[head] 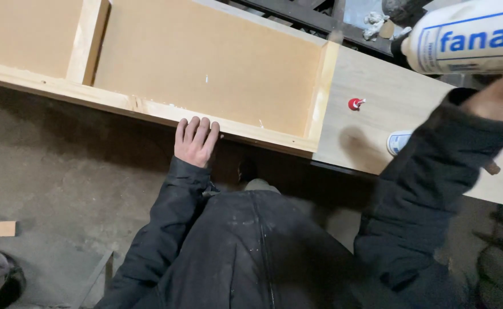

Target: Apply glue or sealant along the joints of a wooden assembly.

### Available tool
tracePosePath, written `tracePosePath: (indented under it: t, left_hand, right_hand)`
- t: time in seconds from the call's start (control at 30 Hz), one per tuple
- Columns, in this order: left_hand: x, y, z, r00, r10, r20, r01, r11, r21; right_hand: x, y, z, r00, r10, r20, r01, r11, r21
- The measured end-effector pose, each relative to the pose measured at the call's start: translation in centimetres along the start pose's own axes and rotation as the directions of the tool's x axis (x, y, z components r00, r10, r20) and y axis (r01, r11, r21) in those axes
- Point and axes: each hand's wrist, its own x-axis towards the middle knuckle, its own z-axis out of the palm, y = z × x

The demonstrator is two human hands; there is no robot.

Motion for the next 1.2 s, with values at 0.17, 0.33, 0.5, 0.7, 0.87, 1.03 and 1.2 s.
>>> tracePosePath:
  t: [0.17,0.33,0.5,0.7,0.87,1.03,1.2]
  left_hand:
    - [0.0,-0.4,0.3,1.0,0.024,0.007,-0.024,0.997,0.077]
    - [0.3,-0.5,0.4,0.999,0.05,-0.022,-0.049,0.998,0.046]
    - [1.9,0.1,-1.0,0.999,0.034,-0.04,-0.035,0.999,-0.016]
    - [2.6,0.7,-1.7,1.0,-0.001,-0.001,0.001,0.999,-0.041]
    - [2.4,1.0,-1.3,0.999,-0.029,-0.029,0.028,0.999,-0.027]
    - [2.6,1.2,-1.5,0.998,-0.055,-0.038,0.054,0.998,-0.023]
    - [2.1,1.1,-1.1,0.997,-0.066,-0.041,0.064,0.997,-0.038]
  right_hand:
    - [-3.8,-4.3,9.1,0.997,0.056,-0.057,-0.043,0.98,0.196]
    - [-1.1,-3.4,6.8,0.913,0.279,-0.299,-0.188,0.936,0.299]
    - [0.0,-2.3,5.2,0.918,0.384,-0.099,-0.248,0.751,0.612]
    - [3.4,-6.7,3.5,0.912,0.374,0.169,-0.379,0.609,0.697]
    - [6.1,-4.1,1.5,0.95,0.226,0.216,-0.307,0.549,0.778]
    - [8.8,-2.5,0.6,0.934,0.048,0.355,-0.327,0.521,0.788]
    - [11.3,2.9,-3.6,0.93,0.029,0.365,-0.325,0.523,0.788]
